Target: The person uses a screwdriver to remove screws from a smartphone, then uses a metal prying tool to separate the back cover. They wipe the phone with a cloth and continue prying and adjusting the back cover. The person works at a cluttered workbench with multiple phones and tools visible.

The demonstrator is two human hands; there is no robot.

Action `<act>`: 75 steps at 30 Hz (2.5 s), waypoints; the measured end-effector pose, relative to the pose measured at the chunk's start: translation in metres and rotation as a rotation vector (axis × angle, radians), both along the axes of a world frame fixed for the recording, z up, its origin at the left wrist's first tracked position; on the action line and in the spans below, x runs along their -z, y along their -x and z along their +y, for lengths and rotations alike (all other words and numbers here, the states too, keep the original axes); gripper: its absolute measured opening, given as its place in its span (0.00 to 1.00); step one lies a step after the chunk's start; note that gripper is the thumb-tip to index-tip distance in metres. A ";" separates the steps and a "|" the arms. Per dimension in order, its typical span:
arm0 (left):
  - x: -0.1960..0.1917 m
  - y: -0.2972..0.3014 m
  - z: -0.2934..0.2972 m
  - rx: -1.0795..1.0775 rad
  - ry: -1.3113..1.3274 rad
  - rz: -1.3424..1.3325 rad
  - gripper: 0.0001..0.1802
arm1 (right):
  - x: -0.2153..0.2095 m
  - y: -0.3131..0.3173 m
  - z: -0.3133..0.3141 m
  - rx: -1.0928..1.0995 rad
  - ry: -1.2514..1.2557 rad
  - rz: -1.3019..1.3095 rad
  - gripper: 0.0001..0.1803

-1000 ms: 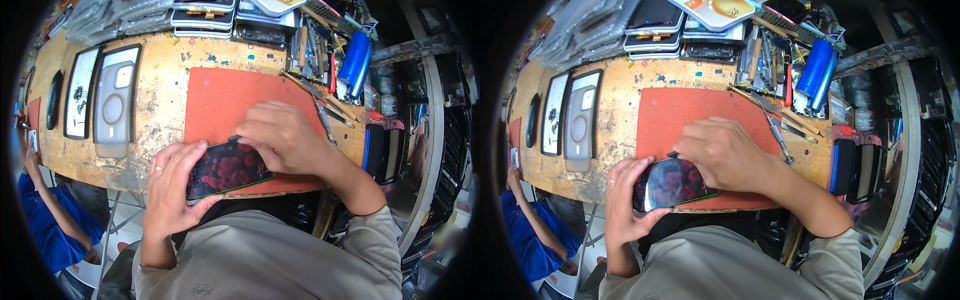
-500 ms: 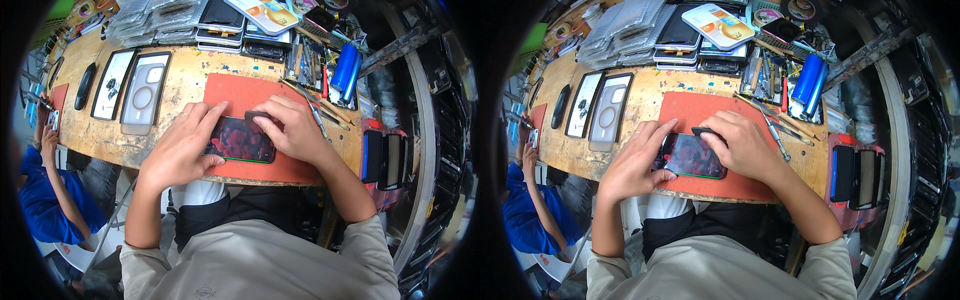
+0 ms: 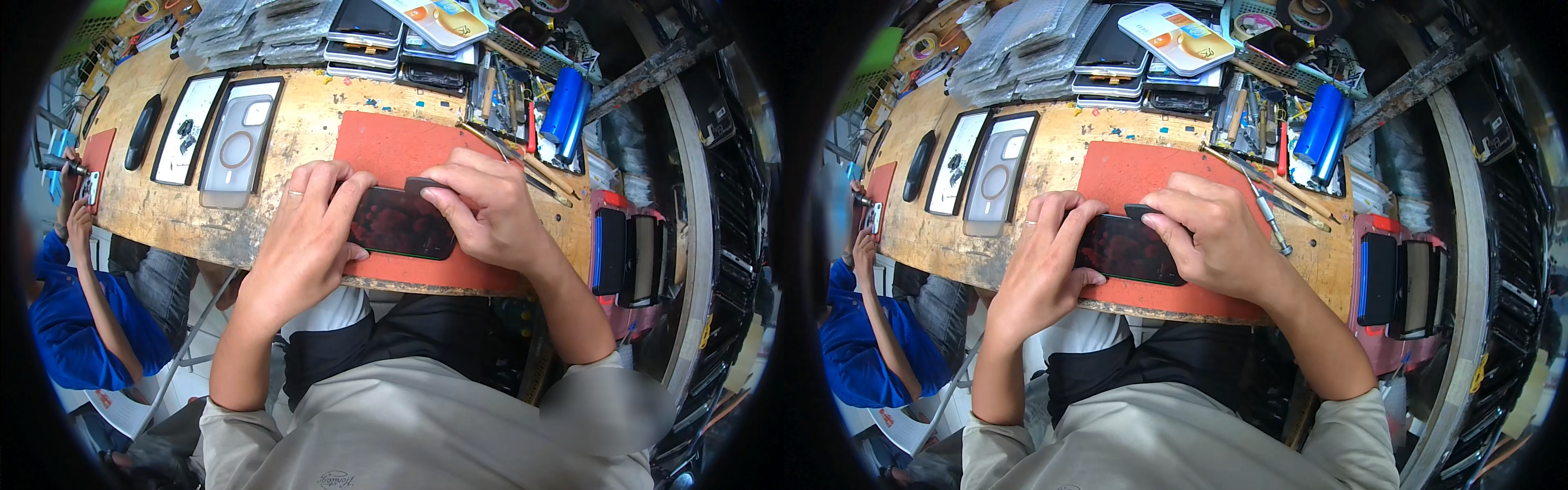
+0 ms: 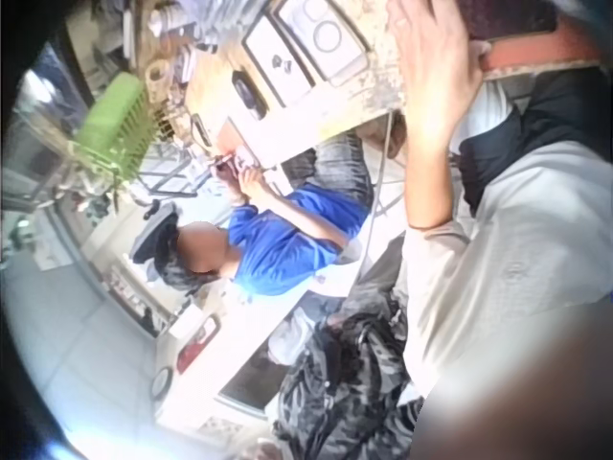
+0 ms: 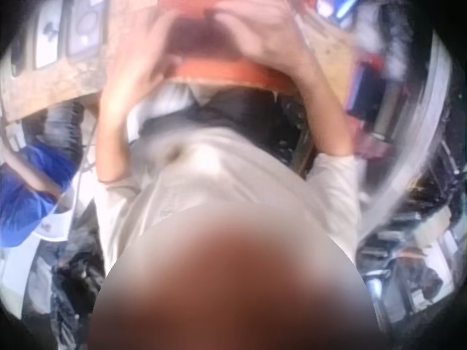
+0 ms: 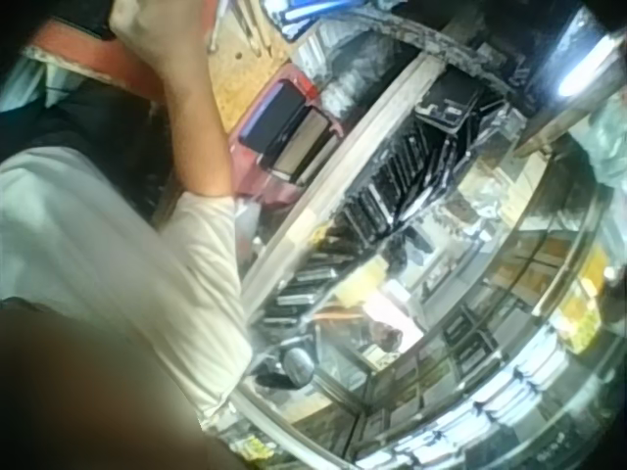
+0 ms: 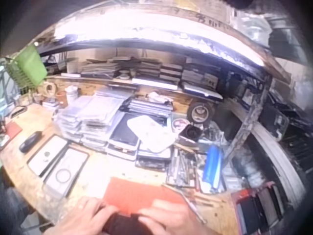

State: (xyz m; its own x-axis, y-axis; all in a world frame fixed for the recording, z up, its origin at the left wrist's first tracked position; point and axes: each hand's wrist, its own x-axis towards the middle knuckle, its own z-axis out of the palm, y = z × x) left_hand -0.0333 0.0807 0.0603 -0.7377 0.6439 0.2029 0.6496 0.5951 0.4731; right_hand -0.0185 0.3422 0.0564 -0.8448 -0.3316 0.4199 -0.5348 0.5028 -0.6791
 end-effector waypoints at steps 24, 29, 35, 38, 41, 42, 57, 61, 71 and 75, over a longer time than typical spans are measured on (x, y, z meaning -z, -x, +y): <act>0.015 0.022 -0.013 0.150 -0.076 -0.194 0.49 | 0.015 0.000 -0.004 0.064 -0.199 0.143 0.07; 0.032 0.030 -0.019 0.214 -0.091 -0.142 0.44 | 0.027 0.007 -0.004 0.075 -0.139 0.053 0.07; 0.014 0.072 -0.053 -0.030 -0.348 -0.184 0.35 | 0.036 0.006 -0.003 0.124 -0.028 -0.020 0.08; -0.002 0.184 -0.115 -0.670 -0.772 0.053 0.16 | 0.038 0.006 -0.001 0.127 -0.061 0.013 0.07; 0.026 0.280 -0.167 -1.025 -0.356 0.102 0.35 | 0.039 0.007 0.000 0.109 -0.065 0.034 0.07; 0.041 0.300 -0.177 -0.980 -0.356 0.128 0.35 | 0.039 0.008 0.000 0.112 -0.063 0.022 0.07; 0.035 0.015 -0.085 -0.513 -0.489 0.142 0.26 | 0.033 0.010 0.009 0.037 -0.060 -0.037 0.09; 0.044 -0.052 -0.030 -0.318 -0.459 0.058 0.25 | 0.033 0.015 0.011 0.029 -0.048 -0.126 0.09; 0.045 -0.053 -0.002 -0.315 -0.401 0.062 0.24 | 0.044 0.016 0.009 0.060 0.033 -0.102 0.08; 0.038 -0.051 0.001 -0.321 -0.399 0.057 0.24 | 0.046 0.015 0.009 0.054 0.049 -0.059 0.08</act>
